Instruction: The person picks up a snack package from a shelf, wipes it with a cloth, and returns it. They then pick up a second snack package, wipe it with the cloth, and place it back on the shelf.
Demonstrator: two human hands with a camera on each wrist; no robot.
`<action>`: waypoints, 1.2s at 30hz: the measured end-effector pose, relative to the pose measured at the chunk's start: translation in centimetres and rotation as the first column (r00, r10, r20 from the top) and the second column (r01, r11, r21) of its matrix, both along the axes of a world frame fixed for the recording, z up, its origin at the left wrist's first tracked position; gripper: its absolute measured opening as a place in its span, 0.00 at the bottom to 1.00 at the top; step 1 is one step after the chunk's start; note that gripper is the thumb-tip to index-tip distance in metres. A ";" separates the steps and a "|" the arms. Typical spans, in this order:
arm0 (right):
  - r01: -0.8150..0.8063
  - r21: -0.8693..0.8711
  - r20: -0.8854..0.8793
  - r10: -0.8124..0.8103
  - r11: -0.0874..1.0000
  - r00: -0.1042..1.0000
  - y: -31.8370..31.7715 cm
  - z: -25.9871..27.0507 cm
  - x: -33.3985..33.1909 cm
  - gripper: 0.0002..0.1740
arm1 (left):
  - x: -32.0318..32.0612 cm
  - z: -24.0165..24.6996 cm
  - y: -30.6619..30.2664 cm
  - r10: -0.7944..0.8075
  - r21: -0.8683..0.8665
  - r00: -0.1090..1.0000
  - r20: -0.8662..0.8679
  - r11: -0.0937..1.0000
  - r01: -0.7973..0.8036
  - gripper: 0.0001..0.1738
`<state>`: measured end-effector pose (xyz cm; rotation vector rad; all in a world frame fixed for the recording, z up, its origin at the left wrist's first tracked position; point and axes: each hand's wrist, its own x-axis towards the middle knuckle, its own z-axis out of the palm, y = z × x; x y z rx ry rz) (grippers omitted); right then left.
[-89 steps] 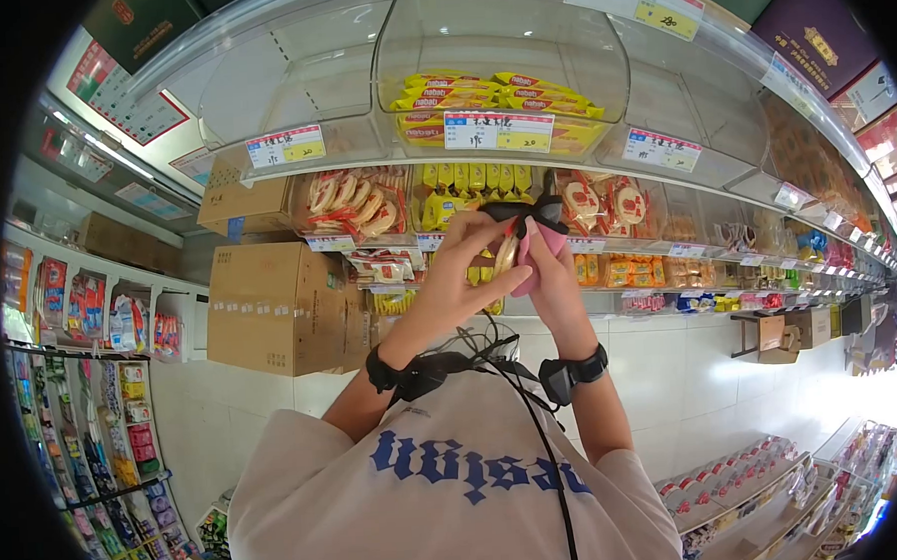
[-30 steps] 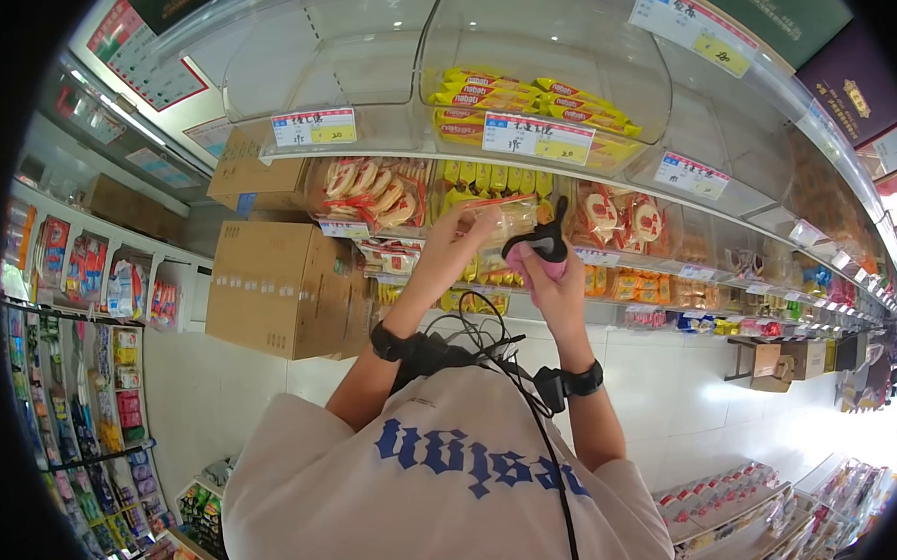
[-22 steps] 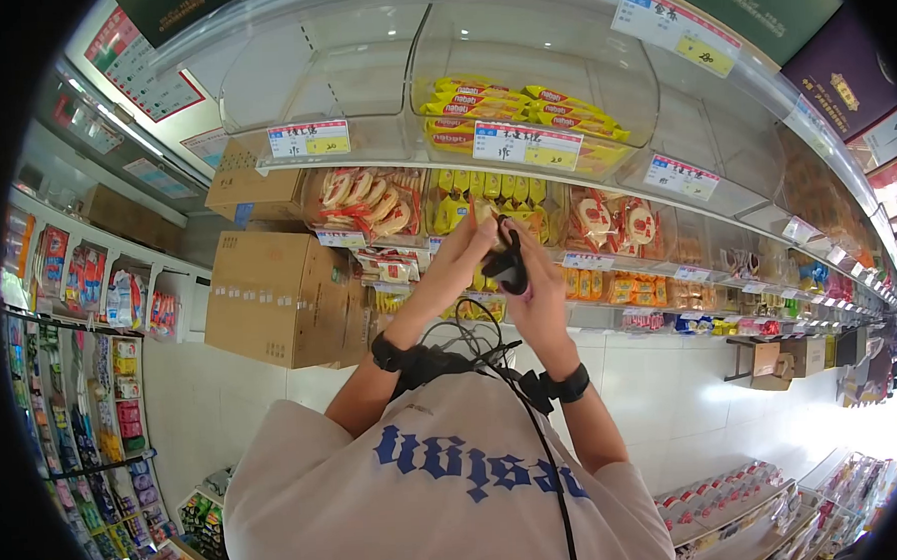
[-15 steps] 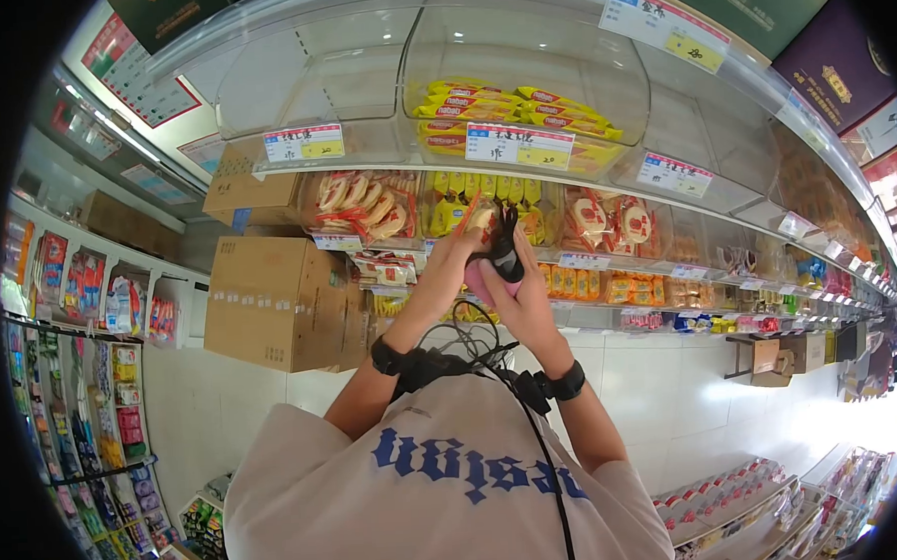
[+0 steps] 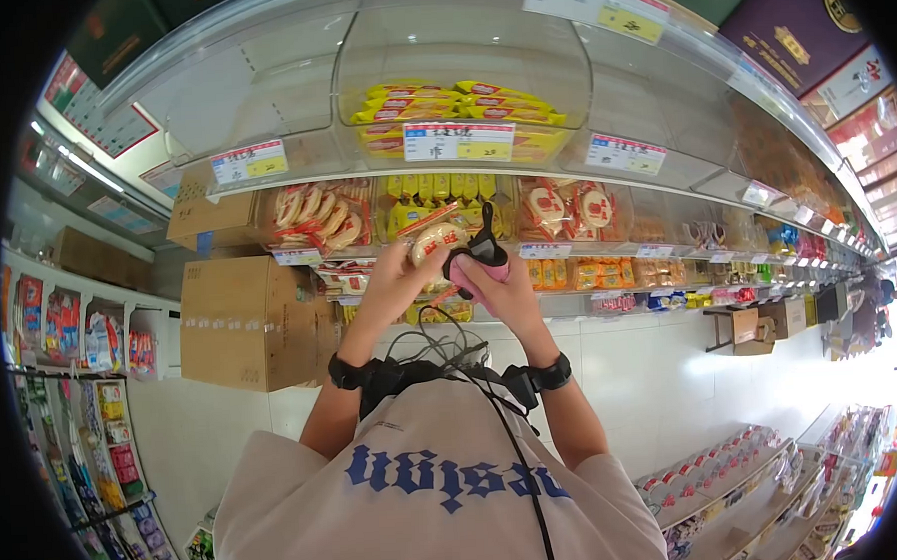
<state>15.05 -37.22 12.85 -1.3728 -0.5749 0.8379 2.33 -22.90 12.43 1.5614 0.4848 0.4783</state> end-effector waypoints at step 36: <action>0.461 0.350 -0.533 -0.232 0.816 0.814 -4.9 -3.6 14.4 0.14 | -2.9 1.2 5.2 0.252 -0.068 0.961 -0.113 0.963 -0.261 0.17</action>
